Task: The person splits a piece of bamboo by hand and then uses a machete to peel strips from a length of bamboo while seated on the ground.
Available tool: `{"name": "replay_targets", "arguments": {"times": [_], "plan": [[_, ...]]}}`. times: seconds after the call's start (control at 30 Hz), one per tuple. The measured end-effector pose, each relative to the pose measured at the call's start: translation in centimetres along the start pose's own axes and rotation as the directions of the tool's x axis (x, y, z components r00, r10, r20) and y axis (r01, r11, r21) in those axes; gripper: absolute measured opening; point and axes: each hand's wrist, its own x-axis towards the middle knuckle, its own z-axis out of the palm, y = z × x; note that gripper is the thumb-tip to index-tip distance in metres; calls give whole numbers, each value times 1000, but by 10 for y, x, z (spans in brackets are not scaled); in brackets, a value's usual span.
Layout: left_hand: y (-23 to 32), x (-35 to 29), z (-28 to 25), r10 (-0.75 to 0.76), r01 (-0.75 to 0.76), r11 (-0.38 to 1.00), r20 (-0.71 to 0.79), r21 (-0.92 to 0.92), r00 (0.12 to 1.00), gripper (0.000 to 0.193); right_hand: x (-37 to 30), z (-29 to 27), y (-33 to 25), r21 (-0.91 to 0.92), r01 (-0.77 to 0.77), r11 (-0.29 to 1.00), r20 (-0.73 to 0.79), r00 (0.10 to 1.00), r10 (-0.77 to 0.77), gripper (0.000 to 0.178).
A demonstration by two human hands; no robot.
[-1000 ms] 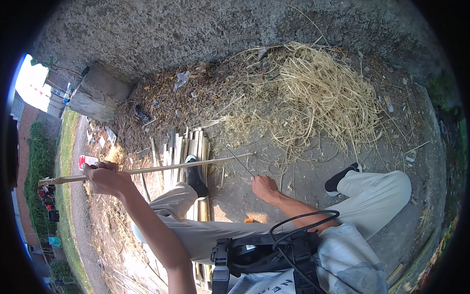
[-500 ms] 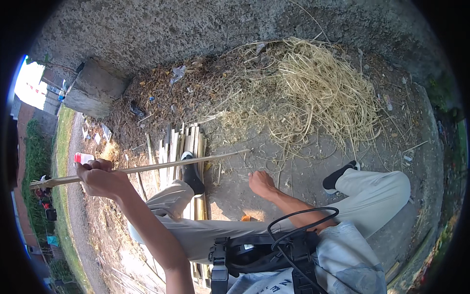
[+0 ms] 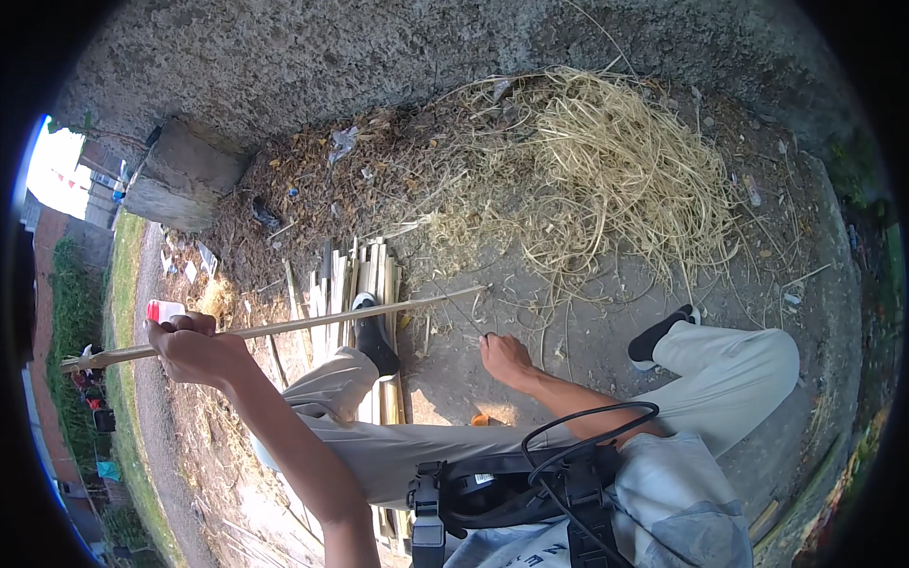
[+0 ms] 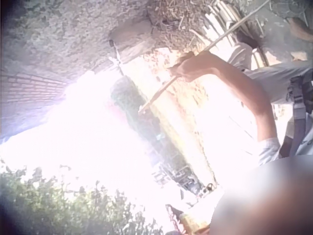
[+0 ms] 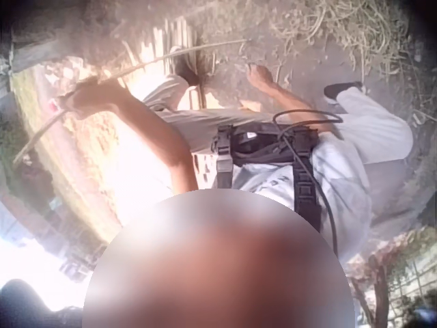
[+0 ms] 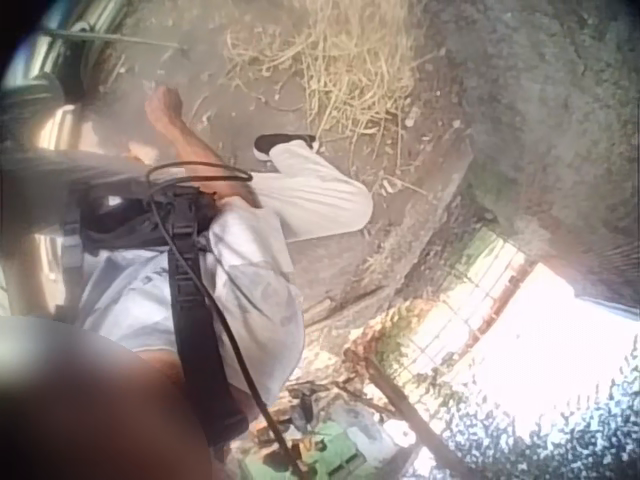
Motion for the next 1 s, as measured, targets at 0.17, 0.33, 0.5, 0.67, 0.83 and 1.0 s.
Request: {"name": "replay_targets", "arguments": {"times": [0.17,0.33,0.5,0.67,0.83,1.0], "plan": [[-6,-1,3,-32,32,998,0,-55,999,21,23,5,58,-119,-111,987,135,983,127,41],[-2,2,5,12,-12,1000,20,-3,1000,24,14,24,36,-81,-47,996,-40,998,44,38],[-4,-3,9,-11,11,1000,4,-26,1000,27,31,16,93,-125,-206,971,126,967,221,35],[-4,1,3,4,-5,1000,38,17,999,27,15,21,48,-45,-263,964,17,964,264,38],[-7,7,2,-8,8,1000,19,6,1000,26,14,26,32,-30,-56,998,-19,998,56,37],[-8,7,1,-6,5,999,31,35,1000,25,37,25,82,-51,-264,963,202,942,269,41]]}}
